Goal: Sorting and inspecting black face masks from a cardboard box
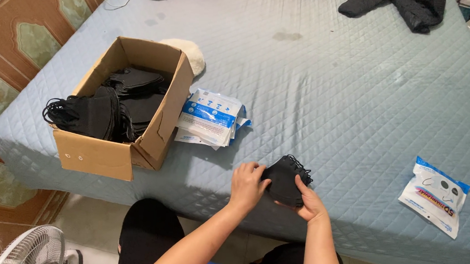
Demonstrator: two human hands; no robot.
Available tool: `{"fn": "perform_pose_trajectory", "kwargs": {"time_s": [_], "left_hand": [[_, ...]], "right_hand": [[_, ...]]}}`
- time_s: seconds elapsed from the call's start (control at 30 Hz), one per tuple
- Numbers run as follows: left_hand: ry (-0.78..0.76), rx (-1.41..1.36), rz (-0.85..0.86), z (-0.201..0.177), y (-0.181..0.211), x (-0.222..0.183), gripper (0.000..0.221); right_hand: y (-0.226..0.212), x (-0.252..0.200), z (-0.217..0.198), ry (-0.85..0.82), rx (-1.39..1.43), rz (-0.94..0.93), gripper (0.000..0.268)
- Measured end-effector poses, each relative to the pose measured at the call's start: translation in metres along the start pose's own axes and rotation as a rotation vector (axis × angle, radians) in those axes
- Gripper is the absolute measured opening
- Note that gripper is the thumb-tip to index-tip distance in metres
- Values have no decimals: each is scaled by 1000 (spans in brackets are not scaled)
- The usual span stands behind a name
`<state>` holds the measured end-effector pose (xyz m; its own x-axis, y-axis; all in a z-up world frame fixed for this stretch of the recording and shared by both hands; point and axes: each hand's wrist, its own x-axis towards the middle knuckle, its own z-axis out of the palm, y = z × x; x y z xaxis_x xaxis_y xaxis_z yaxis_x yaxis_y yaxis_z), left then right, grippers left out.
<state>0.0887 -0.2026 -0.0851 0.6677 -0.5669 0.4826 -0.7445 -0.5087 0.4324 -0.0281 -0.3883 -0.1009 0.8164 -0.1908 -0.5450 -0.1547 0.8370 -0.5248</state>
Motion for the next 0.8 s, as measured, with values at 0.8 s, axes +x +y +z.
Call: {"fn": "perform_pose_trajectory", "kwargs": {"time_s": [0.8], "left_hand": [[-247,-887,-720,-7,-102,8,31]], "right_hand": [[-13,-8,-35,-104,140,-115,36]]}}
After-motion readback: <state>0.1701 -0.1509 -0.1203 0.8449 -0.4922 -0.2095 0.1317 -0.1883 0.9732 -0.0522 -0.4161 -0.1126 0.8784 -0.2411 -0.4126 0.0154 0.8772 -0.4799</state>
